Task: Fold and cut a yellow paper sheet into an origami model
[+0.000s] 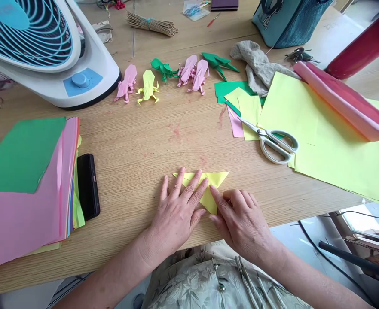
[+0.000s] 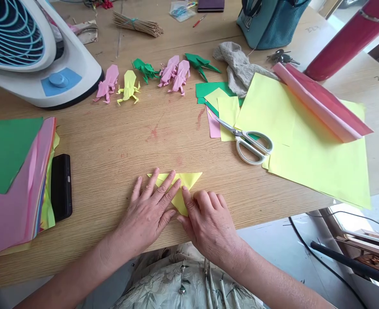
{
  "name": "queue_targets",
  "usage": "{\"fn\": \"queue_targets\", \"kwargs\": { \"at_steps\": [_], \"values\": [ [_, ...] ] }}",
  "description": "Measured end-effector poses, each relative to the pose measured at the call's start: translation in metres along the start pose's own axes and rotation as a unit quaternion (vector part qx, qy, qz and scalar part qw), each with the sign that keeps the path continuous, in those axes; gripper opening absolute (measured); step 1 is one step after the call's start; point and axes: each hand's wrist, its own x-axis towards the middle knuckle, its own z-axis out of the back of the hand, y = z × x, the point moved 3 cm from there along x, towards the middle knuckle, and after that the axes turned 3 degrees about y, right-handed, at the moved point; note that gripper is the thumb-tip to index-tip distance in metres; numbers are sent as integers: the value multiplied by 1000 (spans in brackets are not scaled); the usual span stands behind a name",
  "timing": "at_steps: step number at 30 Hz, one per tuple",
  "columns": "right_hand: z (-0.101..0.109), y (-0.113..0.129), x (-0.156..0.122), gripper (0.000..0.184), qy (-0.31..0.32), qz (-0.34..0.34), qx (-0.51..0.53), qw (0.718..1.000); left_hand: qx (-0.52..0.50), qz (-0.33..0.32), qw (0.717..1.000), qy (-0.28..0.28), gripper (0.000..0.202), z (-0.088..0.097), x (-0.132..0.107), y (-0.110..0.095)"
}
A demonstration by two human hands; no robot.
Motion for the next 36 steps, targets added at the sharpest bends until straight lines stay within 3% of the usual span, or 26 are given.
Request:
{"fn": "queue_targets", "kwargs": {
  "at_steps": [10, 19, 30, 36],
  "values": [
    [2, 0, -3, 58, 37, -39, -51, 997, 2, -2, 1000, 2, 59, 0, 0, 1],
    [8, -11, -3, 54, 52, -35, -59, 996, -5, 1, 1000, 1, 62, -2, 0, 2],
    [9, -12, -3, 56, 28, -52, -62, 996, -5, 1, 1000, -7, 62, -3, -1, 2],
    [8, -7, 1, 57, 54, -24, -62, 996, -8, -1, 1000, -10, 60, -2, 0, 2]
  ]
}}
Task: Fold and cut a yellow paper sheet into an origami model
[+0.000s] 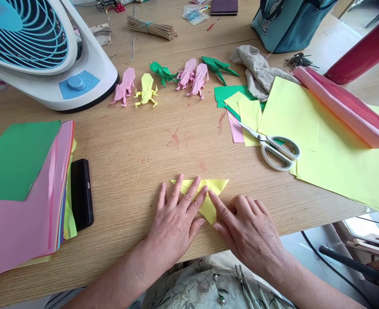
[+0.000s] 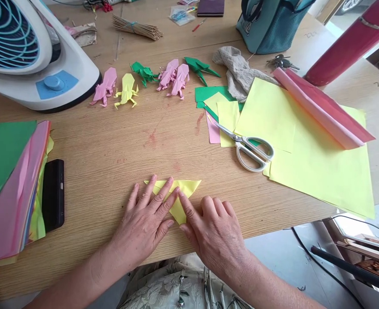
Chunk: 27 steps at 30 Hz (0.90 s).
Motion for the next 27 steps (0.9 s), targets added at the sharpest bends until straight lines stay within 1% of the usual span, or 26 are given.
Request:
{"fn": "queue_targets", "kwargs": {
  "at_steps": [4, 9, 15, 20, 22, 24, 27],
  "values": [
    [0, 5, 9, 60, 4, -3, -5, 1000, 3, -2, 1000, 1, 59, 0, 0, 0],
    [-1, 7, 17, 60, 8, -22, -13, 1000, 5, -1, 1000, 0, 62, 0, 0, 0],
    [-2, 6, 16, 60, 16, -44, -18, 999, 19, -2, 1000, -6, 61, -2, 0, 0],
    [-5, 5, 14, 62, 18, -59, -12, 998, 15, 3, 1000, -10, 62, 1, 0, 0],
    [-5, 5, 14, 62, 15, -60, -13, 998, 12, -13, 1000, -10, 60, 2, 2, 1],
    [-5, 5, 15, 62, 9, -58, -16, 998, 2, -47, 999, -6, 58, 2, 3, 1],
    [-4, 5, 16, 62, 2, -57, -16, 998, -10, -85, 996, 0, 60, 1, 5, 1]
  ]
}}
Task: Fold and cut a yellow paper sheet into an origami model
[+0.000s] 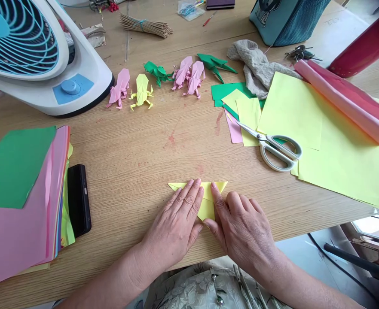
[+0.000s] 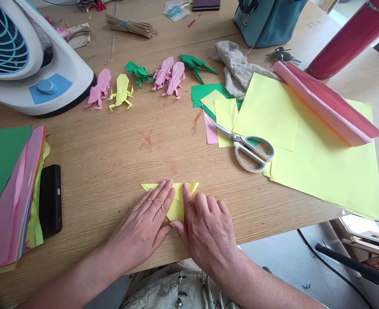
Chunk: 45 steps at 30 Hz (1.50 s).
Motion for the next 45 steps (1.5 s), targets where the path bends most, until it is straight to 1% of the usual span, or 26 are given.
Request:
{"fn": "queue_targets", "kwargs": {
  "at_steps": [5, 11, 24, 29, 31, 34, 37, 40, 42, 43, 45],
  "values": [
    [-1, 0, 0, 64, 0, 2, 10, 1000, 12, 9, 1000, 0, 60, 0, 1, -1],
    [0, 2, -2, 64, -18, -15, -2, 1000, 7, 13, 1000, -2, 60, -1, 0, -1],
    [2, 4, -2, 67, -13, -35, -15, 999, -3, 20, 1000, -6, 58, -1, 0, -2],
    [1, 0, -5, 61, -13, -10, -4, 1000, -3, 21, 1000, 0, 58, 1, 1, -3],
    [0, -3, -7, 59, -24, 0, 2, 1000, 0, 24, 1000, 3, 59, 2, 1, -5],
    [0, -11, -9, 51, -66, -17, 49, 997, 4, 23, 1000, -6, 59, 5, 2, -7],
    [1, -17, -8, 36, -91, -44, 122, 987, -11, 31, 999, -36, 43, 11, 8, -5],
    [0, -19, -6, 33, -100, -63, 168, 979, -56, 65, 994, -60, 31, 20, 21, 3],
    [0, -20, -7, 34, -113, -79, 189, 972, -89, 110, 989, -45, 35, 23, 31, 12],
    [-1, -20, -8, 34, -118, -86, 199, 969, -102, 129, 986, -37, 34, 24, 36, 17],
    [-2, -20, -10, 31, -123, -94, 220, 963, -132, 136, 981, -33, 27, 26, 43, 23]
  ]
}}
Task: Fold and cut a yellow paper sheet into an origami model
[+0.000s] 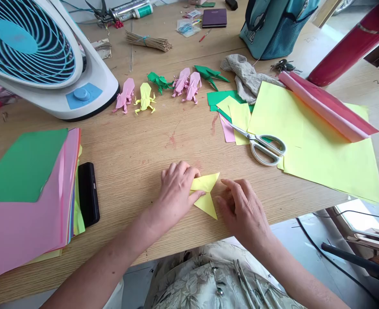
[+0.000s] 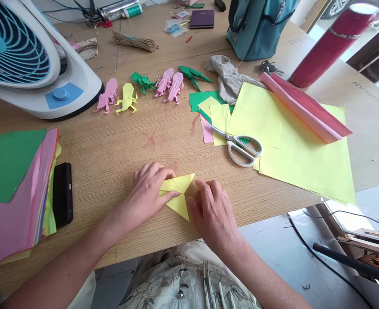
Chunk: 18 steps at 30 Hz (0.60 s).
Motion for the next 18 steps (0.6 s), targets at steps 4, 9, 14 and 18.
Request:
{"fn": "queue_targets", "kwargs": {
  "at_steps": [4, 9, 14, 18],
  "values": [
    [2, -1, 2, 33, 11, -18, 44, 999, -144, 12, 989, 18, 24, 4, 8, 4],
    [5, 1, 21, 22, 29, -36, 181, 982, -292, -13, 956, -24, 26, 16, 7, -4],
    [9, 7, 45, 20, 36, -4, 298, 954, -379, -31, 923, -65, 10, 24, 3, -2],
    [13, 16, 56, 18, 58, 67, 267, 959, -450, -15, 890, -64, 13, 20, 0, 12]
  ]
}}
